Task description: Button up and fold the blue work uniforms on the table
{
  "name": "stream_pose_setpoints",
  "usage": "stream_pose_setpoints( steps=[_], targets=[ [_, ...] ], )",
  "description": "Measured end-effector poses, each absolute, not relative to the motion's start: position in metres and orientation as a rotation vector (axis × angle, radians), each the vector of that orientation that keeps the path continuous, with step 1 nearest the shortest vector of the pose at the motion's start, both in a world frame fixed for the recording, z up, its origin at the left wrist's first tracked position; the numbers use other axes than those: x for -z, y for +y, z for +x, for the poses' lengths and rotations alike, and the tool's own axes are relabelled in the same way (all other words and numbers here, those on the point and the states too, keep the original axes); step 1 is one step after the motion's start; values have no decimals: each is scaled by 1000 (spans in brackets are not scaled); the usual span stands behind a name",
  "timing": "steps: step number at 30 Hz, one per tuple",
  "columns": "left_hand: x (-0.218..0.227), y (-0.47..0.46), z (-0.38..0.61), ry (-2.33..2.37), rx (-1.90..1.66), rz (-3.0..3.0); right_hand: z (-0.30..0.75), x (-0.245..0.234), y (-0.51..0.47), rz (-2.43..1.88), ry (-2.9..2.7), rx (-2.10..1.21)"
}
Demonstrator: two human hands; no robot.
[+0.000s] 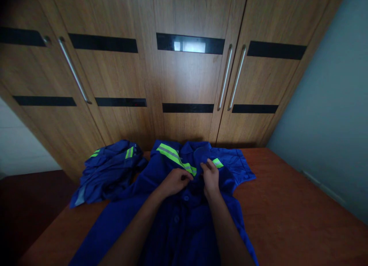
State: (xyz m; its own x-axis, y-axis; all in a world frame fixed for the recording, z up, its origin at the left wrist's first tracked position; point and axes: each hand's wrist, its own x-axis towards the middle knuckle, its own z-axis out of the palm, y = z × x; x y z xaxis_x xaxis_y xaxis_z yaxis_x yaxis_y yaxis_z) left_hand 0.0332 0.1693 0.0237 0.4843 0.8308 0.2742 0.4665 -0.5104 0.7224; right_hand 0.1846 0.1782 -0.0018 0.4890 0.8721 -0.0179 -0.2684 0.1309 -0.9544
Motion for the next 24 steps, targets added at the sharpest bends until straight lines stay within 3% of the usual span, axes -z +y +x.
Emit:
stream_pose_setpoints(
  steps=[6,24],
  targets=[
    [-47,174,39,1454,-1079,2247,195,5,182,-1000,-429,-1037],
    [-25,261,105,1792,-463,2227,191,7,184,-875,-190,-947]
  ],
)
